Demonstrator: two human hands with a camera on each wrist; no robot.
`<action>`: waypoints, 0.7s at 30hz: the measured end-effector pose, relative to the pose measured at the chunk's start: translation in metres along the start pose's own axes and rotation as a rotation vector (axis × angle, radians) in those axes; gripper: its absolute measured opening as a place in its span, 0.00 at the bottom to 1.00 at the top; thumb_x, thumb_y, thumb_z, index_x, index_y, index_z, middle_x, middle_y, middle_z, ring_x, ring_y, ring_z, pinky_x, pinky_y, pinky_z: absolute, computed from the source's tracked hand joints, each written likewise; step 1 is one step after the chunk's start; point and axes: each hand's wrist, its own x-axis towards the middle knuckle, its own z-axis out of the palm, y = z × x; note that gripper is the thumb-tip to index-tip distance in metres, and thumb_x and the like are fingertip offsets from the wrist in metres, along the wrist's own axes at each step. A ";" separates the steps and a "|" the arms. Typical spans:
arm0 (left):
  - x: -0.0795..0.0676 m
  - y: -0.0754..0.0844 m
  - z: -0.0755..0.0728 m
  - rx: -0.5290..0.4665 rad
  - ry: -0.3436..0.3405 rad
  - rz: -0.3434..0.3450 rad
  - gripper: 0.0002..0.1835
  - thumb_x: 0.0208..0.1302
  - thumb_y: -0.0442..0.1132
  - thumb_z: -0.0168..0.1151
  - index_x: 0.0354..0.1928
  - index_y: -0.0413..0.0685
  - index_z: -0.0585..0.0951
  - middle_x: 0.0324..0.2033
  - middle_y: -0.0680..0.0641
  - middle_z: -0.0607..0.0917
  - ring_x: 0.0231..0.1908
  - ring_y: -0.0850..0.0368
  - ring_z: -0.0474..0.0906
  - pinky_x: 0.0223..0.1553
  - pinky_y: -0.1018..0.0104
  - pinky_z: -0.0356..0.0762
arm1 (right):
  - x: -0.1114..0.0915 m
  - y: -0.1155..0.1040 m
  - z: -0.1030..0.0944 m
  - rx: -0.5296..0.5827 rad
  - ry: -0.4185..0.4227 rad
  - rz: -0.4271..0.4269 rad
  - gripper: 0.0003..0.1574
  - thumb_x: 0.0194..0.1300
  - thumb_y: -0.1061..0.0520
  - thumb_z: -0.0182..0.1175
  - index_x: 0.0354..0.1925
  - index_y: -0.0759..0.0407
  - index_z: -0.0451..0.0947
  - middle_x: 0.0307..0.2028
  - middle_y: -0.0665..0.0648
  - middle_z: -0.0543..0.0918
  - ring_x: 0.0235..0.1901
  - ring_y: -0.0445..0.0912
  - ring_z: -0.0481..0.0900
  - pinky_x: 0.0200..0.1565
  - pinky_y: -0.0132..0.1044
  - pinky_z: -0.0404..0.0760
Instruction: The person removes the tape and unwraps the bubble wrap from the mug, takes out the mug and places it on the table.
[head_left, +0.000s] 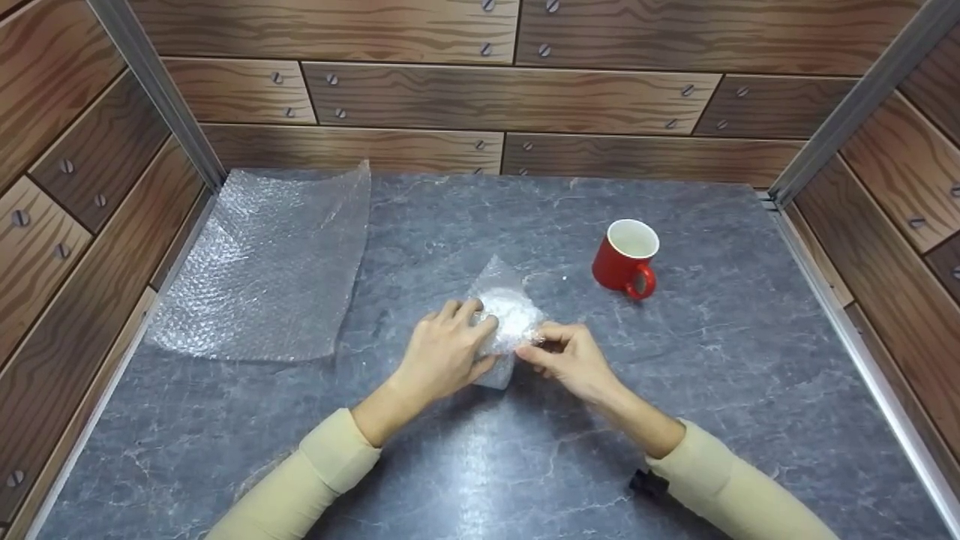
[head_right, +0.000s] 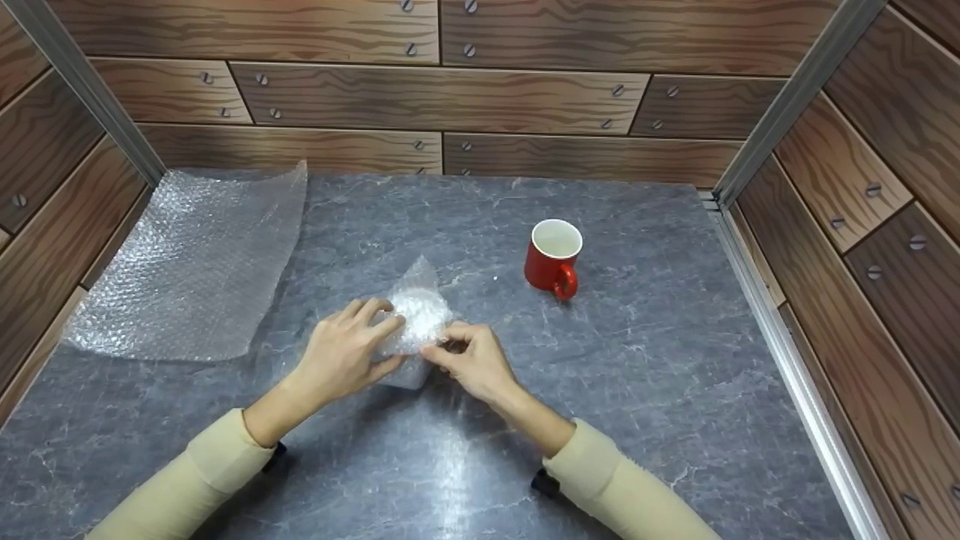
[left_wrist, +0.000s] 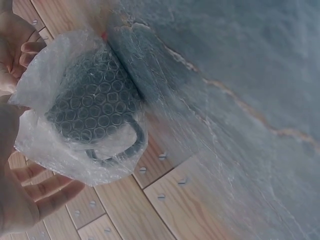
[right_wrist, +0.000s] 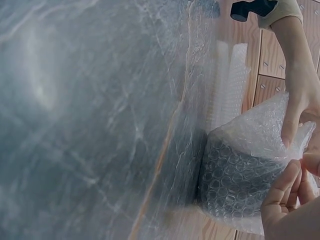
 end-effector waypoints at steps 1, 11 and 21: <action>0.000 0.000 0.000 -0.002 0.005 0.000 0.24 0.55 0.62 0.77 0.46 0.57 0.81 0.46 0.49 0.85 0.42 0.52 0.85 0.32 0.62 0.89 | 0.000 0.000 0.000 0.003 0.001 0.001 0.15 0.66 0.64 0.70 0.41 0.80 0.82 0.25 0.44 0.78 0.23 0.35 0.76 0.26 0.26 0.77; -0.001 0.000 0.001 0.007 0.036 0.010 0.24 0.52 0.59 0.78 0.45 0.57 0.82 0.45 0.50 0.84 0.41 0.53 0.83 0.31 0.63 0.87 | 0.000 -0.007 0.000 0.031 -0.023 0.015 0.14 0.67 0.64 0.70 0.42 0.78 0.84 0.25 0.43 0.80 0.24 0.36 0.77 0.27 0.26 0.78; -0.002 -0.002 0.002 0.019 0.021 0.020 0.25 0.55 0.62 0.76 0.47 0.57 0.81 0.48 0.50 0.85 0.43 0.53 0.84 0.32 0.64 0.88 | 0.004 -0.016 -0.002 -0.007 -0.043 0.015 0.15 0.66 0.62 0.71 0.39 0.78 0.84 0.24 0.42 0.80 0.24 0.37 0.77 0.27 0.26 0.77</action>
